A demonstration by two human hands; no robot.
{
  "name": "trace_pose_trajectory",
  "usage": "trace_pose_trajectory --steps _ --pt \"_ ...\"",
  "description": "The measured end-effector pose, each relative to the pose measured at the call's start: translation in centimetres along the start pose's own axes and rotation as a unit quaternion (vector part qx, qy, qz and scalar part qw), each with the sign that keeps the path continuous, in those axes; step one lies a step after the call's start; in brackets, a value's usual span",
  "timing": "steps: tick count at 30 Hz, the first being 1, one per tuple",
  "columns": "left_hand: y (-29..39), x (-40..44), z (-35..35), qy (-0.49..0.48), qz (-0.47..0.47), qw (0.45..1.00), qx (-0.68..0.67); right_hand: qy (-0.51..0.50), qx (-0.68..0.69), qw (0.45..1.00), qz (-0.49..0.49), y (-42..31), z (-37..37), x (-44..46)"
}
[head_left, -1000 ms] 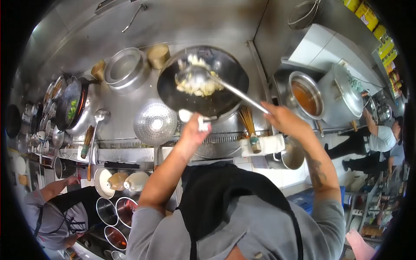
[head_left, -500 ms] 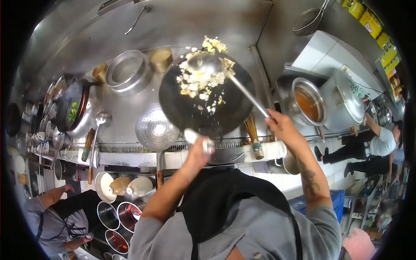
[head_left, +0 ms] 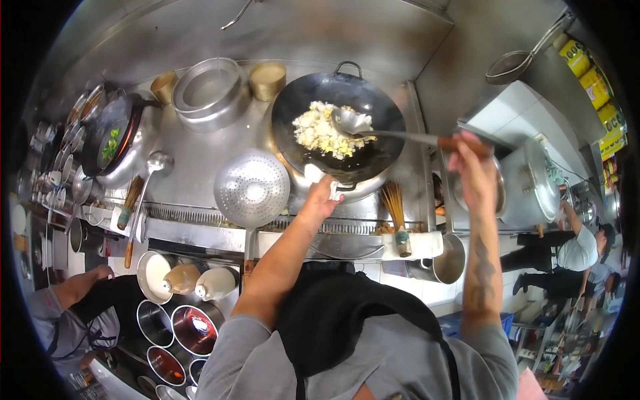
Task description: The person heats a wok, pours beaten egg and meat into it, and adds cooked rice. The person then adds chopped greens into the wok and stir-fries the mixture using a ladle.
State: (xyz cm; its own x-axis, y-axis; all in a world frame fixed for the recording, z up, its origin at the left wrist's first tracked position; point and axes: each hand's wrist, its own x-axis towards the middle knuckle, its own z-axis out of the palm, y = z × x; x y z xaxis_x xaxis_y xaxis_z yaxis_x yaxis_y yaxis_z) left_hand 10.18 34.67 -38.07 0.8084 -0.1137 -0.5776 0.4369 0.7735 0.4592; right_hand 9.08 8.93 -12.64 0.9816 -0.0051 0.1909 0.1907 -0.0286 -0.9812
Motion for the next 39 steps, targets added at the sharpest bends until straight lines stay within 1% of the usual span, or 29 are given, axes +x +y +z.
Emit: trace_pose_trajectory --steps 1,2,3,4,5,6,7,8,9,11,12,15,16,17,19,20,21,23,26,27,29,30,33,34,35,36,37,38,39 --pt "-0.1 -0.1 -0.1 0.006 0.002 1.0 0.001 0.06 -0.119 0.988 -0.078 2.1 2.2 3.0" --pt "-0.3 0.0 -0.1 0.009 0.014 1.0 0.017 0.09 -0.132 0.983 -0.094 5.4 3.4 7.8" --pt "-0.3 -0.5 0.1 0.016 0.008 1.0 0.021 0.066 -0.023 0.988 -0.134 8.2 4.6 13.7" --pt "0.2 -1.2 0.7 0.022 0.003 0.999 0.028 0.068 0.035 0.991 -0.109 5.9 6.4 17.0" --pt "0.4 -1.4 1.0 0.028 0.0 0.999 0.032 0.069 0.092 0.99 -0.083 1.9 8.2 18.8" --pt "0.0 -0.8 0.3 0.011 0.015 1.0 0.02 0.063 0.101 0.983 -0.138 -1.1 9.1 19.4" --pt "-0.1 -0.9 0.4 0.024 0.017 0.999 0.016 0.056 0.112 0.974 -0.191 -3.4 10.1 19.8" --pt "-0.1 -1.1 0.8 0.037 0.018 0.999 0.015 0.025 0.144 0.969 -0.2 -4.9 10.7 18.9" --pt "0.1 -1.2 1.0 0.048 0.019 0.999 0.015 0.032 0.094 0.974 -0.202 -3.4 11.6 19.4" --pt "-0.1 -1.3 0.5 0.041 0.001 0.999 0.017 0.047 -0.011 0.979 -0.199 3.0 13.6 19.1" --pt "-0.1 -1.1 0.5 0.043 -0.006 0.999 0.022 0.021 0.064 0.99 -0.127 5.6 15.1 20.0" --pt "0.0 -0.9 0.7 0.045 -0.012 0.999 0.019 0.046 0.116 0.98 -0.153 1.1 15.6 23.0" --pt "0.1 -0.8 0.8 0.045 -0.01 0.999 0.013 0.021 0.146 0.974 -0.17 -0.4 15.3 22.8" --pt "0.2 -0.7 0.7 0.045 -0.009 0.999 0.011 -0.027 0.193 0.964 -0.179 -0.9 15.1 22.1" --pt "0.0 -0.8 0.7 0.041 -0.01 0.999 0.01 -0.025 0.07 0.978 -0.195 2.5 16.8 20.3" --pt "-0.1 -0.8 0.7 0.044 -0.015 0.999 0.013 -0.053 0.119 0.988 -0.078 5.8 18.1 21.6" --pt "0.0 -0.6 0.8 0.045 -0.014 0.999 0.015 -0.015 0.097 0.994 -0.048 3.3 18.7 21.2" --pt "0.1 -0.8 0.6 0.054 -0.015 0.998 0.014 -0.027 0.109 0.989 -0.094 1.2 18.6 21.3" --pt "0.3 -1.0 1.2 0.067 -0.015 0.998 0.001 -0.049 0.205 0.961 -0.177 0.6 18.2 17.9" --pt "0.3 -1.1 1.3 0.075 -0.021 0.997 -0.001 -0.042 0.141 0.979 -0.139 2.6 18.7 17.7" --pt "0.3 -0.9 1.3 0.072 -0.025 0.997 -0.001 -0.116 0.139 0.98 -0.083 4.9 20.3 19.1" --pt "0.1 -0.5 0.9 0.063 -0.025 0.998 -0.001 -0.108 0.108 0.984 -0.088 3.1 20.4 19.0" --pt "0.0 0.4 0.4 0.038 -0.026 0.999 0.005 -0.076 0.103 0.98 -0.152 -1.1 19.1 15.6" --pt "-0.2 0.4 0.3 0.032 -0.028 0.999 0.006 -0.076 0.138 0.976 -0.153 -1.2 18.5 14.4" --pt "-0.5 0.5 0.1 0.039 -0.028 0.999 -0.006 -0.113 0.134 0.975 -0.136 1.2 18.8 14.9" --pt "-0.3 0.3 0.2 0.046 -0.028 0.998 -0.016 -0.147 0.132 0.973 -0.118 5.3 19.3 16.1" --pt "0.0 0.1 0.5 0.05 -0.023 0.998 -0.023 -0.181 0.131 0.969 -0.107 7.3 19.5 16.9" --pt "0.2 -0.2 0.7 0.047 -0.019 0.998 -0.027 -0.163 0.091 0.977 -0.099 5.4 19.2 16.9" --pt "0.7 0.1 1.0 0.039 -0.013 0.999 -0.024 -0.131 0.098 0.981 -0.108 2.5 18.7 16.5"
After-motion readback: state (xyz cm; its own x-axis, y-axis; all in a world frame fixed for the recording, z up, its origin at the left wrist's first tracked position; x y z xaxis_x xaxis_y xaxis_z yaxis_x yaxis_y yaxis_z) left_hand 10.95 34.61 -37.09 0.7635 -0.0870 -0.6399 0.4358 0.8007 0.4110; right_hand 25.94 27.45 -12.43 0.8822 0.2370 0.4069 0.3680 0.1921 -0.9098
